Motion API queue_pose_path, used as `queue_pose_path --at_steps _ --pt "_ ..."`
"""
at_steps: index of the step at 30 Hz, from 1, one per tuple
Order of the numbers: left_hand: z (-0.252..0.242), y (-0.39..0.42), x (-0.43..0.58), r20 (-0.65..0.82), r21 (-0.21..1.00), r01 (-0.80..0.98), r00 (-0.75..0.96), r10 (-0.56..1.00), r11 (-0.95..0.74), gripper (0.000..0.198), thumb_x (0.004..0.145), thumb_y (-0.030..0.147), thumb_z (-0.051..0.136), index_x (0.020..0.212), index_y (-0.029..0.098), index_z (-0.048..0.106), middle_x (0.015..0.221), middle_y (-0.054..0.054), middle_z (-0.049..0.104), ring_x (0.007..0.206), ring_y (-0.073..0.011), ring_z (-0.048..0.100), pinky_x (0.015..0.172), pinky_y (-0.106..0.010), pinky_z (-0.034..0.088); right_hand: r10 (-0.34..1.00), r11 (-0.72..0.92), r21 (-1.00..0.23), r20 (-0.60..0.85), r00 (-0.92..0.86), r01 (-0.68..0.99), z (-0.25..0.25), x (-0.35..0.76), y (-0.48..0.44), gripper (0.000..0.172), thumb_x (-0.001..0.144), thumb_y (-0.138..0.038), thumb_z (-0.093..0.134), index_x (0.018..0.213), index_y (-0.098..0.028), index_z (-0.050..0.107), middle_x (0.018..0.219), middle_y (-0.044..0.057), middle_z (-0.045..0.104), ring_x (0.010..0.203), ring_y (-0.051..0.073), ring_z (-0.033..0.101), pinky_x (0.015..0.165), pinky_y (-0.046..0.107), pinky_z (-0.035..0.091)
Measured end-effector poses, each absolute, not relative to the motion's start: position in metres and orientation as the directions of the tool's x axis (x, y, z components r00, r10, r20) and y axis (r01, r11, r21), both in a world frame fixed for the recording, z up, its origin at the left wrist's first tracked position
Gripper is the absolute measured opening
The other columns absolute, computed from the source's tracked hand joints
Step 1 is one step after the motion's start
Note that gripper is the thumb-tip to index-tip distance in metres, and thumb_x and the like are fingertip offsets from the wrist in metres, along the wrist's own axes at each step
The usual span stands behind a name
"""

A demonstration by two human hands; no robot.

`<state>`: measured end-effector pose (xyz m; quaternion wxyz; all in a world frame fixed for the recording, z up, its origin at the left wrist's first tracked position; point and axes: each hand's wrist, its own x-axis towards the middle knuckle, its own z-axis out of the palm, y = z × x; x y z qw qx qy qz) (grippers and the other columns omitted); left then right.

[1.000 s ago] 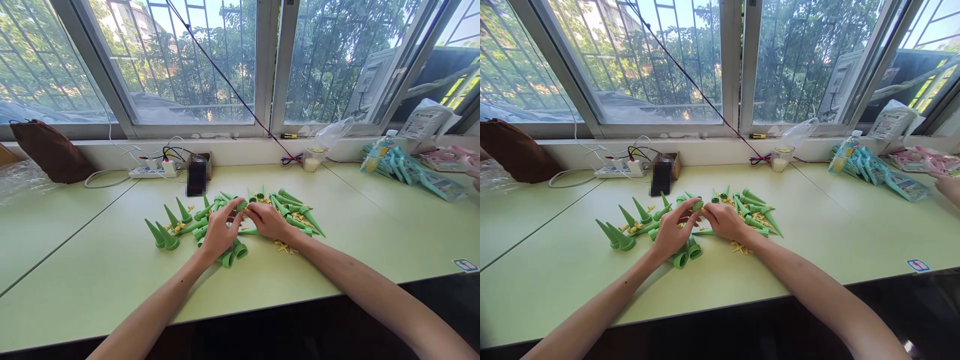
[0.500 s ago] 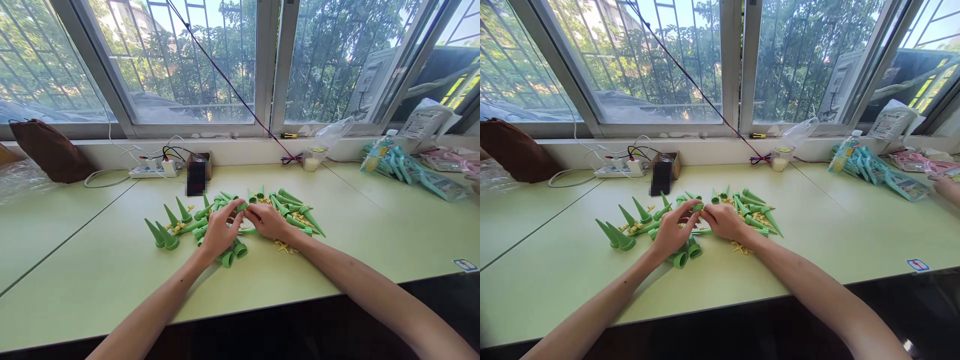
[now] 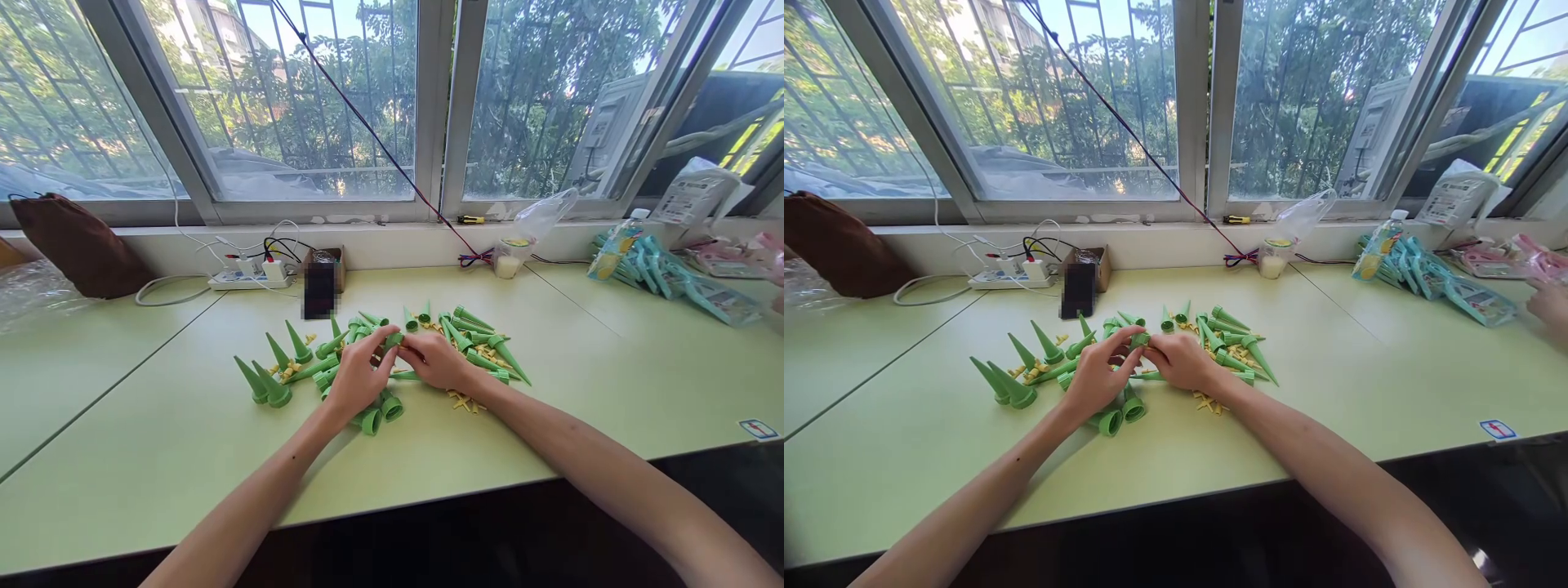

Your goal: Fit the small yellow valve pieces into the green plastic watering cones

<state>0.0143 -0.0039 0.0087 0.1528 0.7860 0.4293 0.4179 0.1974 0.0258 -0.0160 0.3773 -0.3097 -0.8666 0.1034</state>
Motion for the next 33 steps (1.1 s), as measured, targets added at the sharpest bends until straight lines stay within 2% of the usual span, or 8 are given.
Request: queue_pose_path --at_steps 9,33 --pt "0.0061 -0.0025 0.0118 0.487 0.587 0.572 0.316 0.814 -0.573 0.031 0.092 0.029 0.054 0.121 0.023 0.063 0.081 -0.001 0.069 0.068 -0.0168 0.068 0.063 -0.028 0.056 0.628 0.778 -0.425 0.558 -0.543 0.463 -0.0165 0.1971 0.0259 0.021 0.098 -0.021 0.050 0.079 -0.017 0.058 0.066 -0.001 0.056 0.060 0.012 0.045 0.064 0.023 0.034" --pt "0.0093 -0.0033 0.0130 0.511 0.569 0.568 0.323 0.797 -0.595 0.029 0.091 0.027 0.054 0.118 0.023 0.063 0.080 -0.001 0.068 0.066 -0.0162 0.067 0.062 -0.027 0.055 0.635 0.772 -0.441 0.547 -0.545 0.457 -0.0149 0.1969 0.0250 0.020 0.097 -0.020 0.050 0.079 -0.017 0.059 0.065 -0.001 0.057 0.058 0.011 0.044 0.061 0.022 0.033"
